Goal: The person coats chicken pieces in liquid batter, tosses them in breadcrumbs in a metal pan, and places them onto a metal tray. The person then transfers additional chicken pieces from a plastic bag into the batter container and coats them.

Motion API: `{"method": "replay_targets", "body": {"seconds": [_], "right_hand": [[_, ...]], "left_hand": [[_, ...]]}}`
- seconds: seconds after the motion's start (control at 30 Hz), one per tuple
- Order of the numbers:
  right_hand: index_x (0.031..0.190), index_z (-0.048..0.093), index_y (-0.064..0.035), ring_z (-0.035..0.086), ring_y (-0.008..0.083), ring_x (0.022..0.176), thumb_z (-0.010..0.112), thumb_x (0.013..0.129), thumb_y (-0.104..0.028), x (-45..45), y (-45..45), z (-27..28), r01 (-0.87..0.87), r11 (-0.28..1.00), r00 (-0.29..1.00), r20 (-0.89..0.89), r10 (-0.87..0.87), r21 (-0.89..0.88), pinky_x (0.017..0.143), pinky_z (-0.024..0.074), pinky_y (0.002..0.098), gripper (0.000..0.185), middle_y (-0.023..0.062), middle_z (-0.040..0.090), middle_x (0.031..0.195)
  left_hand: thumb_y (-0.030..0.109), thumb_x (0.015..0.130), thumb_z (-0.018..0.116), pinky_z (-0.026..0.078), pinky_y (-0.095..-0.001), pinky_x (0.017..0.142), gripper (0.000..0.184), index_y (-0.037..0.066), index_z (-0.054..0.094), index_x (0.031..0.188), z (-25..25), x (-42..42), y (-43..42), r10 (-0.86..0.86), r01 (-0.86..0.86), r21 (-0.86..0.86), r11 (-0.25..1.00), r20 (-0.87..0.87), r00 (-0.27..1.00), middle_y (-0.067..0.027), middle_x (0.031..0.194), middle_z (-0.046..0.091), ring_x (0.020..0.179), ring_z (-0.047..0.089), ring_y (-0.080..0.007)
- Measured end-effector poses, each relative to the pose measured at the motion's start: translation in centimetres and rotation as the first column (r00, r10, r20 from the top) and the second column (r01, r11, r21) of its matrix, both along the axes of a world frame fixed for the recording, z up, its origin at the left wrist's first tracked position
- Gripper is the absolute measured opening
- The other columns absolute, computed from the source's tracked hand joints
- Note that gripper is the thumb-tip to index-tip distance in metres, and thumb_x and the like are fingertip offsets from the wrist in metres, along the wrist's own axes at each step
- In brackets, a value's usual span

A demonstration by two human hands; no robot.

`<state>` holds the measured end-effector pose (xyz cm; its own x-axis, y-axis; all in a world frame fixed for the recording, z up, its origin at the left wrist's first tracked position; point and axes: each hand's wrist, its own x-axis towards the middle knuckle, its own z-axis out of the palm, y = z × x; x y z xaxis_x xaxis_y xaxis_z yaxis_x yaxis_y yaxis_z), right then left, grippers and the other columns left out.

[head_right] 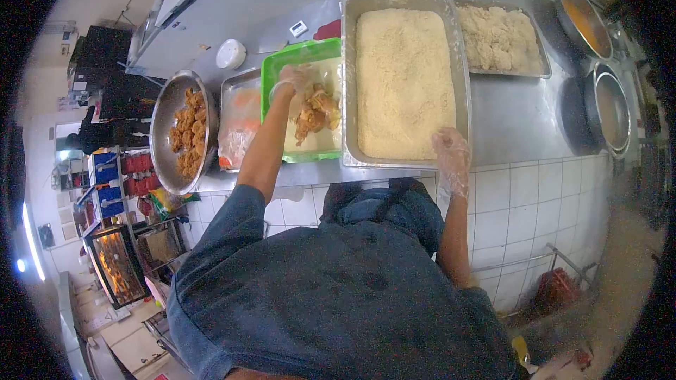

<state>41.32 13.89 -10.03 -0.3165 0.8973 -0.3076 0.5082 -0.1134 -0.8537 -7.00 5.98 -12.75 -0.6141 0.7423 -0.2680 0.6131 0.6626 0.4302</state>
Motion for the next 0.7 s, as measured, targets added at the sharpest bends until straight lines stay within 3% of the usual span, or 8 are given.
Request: {"method": "replay_targets", "body": {"seconds": [0.07,0.13,0.2,0.27,0.33,0.53,0.7], "right_hand": [[0.121,0.063,0.0019,0.065,0.0154,0.085,0.069,0.096,-0.017,-0.3,0.0,0.9,0.003,1.000,1.000,0.002,-0.003,-0.024,0.077,0.0560,0.0286,0.032,0.0109,0.068,0.097],[0.122,0.062,0.0020,0.066,0.0155,0.086,0.069,0.096,-0.016,-0.3,0.0,1.2,0.004,0.999,1.000,0.014,-0.003,-0.035,0.077,0.0561,0.0287,0.032,0.0107,0.068,0.097],[0.118,0.066,-0.0006,0.069,0.0191,0.088,0.071,0.093,-0.019,-0.2,-0.2,1.4,0.048,0.999,0.999,-0.015,-0.048,-0.024,0.079,0.0560,0.0325,0.032,0.0132,0.072,0.098],[0.117,0.068,-0.0020,0.071,0.0213,0.090,0.072,0.091,-0.020,-0.3,-0.3,1.3,0.069,0.997,0.997,-0.021,-0.069,-0.017,0.080,0.0560,0.0346,0.031,0.0146,0.074,0.098],[0.116,0.068,-0.0020,0.071,0.0220,0.090,0.072,0.091,-0.021,-0.2,0.0,0.7,0.063,0.998,0.998,0.000,-0.063,-0.015,0.080,0.0559,0.0350,0.032,0.0150,0.074,0.099],[0.116,0.069,-0.0020,0.072,0.0236,0.093,0.073,0.090,-0.023,-0.2,0.2,0.8,0.036,0.999,0.998,0.051,-0.037,0.022,0.083,0.0552,0.0356,0.034,0.0160,0.074,0.102],[0.117,0.069,-0.0042,0.071,0.0233,0.096,0.074,0.089,-0.025,0.0,0.0,-0.7,0.077,0.997,0.995,0.062,-0.077,0.001,0.084,0.0544,0.0360,0.035,0.0153,0.074,0.102]], "left_hand": [[0.048,0.081,0.070,0.056,-0.0392,0.077,0.043,0.010,0.077,0.099,-1.6,0.7,0.6,-0.042,0.008,0.161,0.987,0.211,0.977,-0.0195,0.101,0.074,0.090,0.072,-0.0337],[0.048,0.080,0.071,0.055,-0.0388,0.079,0.044,0.009,0.077,0.099,1.1,3.4,0.8,-0.069,-0.015,0.265,0.964,0.305,0.950,-0.0202,0.099,0.074,0.091,0.071,-0.0338],[0.049,0.079,0.072,0.055,-0.0406,0.082,0.047,0.008,0.076,0.101,-1.1,1.2,0.9,0.033,-0.032,-0.028,0.999,0.050,0.998,-0.0208,0.100,0.074,0.094,0.071,-0.0339],[0.052,0.078,0.072,0.055,-0.0425,0.085,0.052,0.007,0.075,0.104,-1.3,-0.1,1.2,0.059,-0.082,-0.172,0.982,-0.132,0.989,-0.0213,0.102,0.073,0.097,0.071,-0.0339],[0.055,0.078,0.073,0.056,-0.0445,0.087,0.057,0.006,0.074,0.108,0.0,-0.3,1.6,0.074,-0.113,-0.175,0.978,-0.215,0.974,-0.0218,0.106,0.073,0.099,0.071,-0.0340],[0.055,0.080,0.070,0.053,-0.0459,0.095,0.060,0.006,0.072,0.114,-2.6,-0.6,3.5,0.036,-0.101,-0.225,0.969,-0.278,0.960,-0.0236,0.114,0.070,0.109,0.068,-0.0350],[0.058,0.083,0.064,0.052,-0.0466,0.097,0.070,-0.002,0.068,0.119,-0.5,0.4,3.8,-0.162,0.077,-0.436,0.896,-0.161,0.974,-0.0280,0.115,0.068,0.111,0.067,-0.0379]]}}
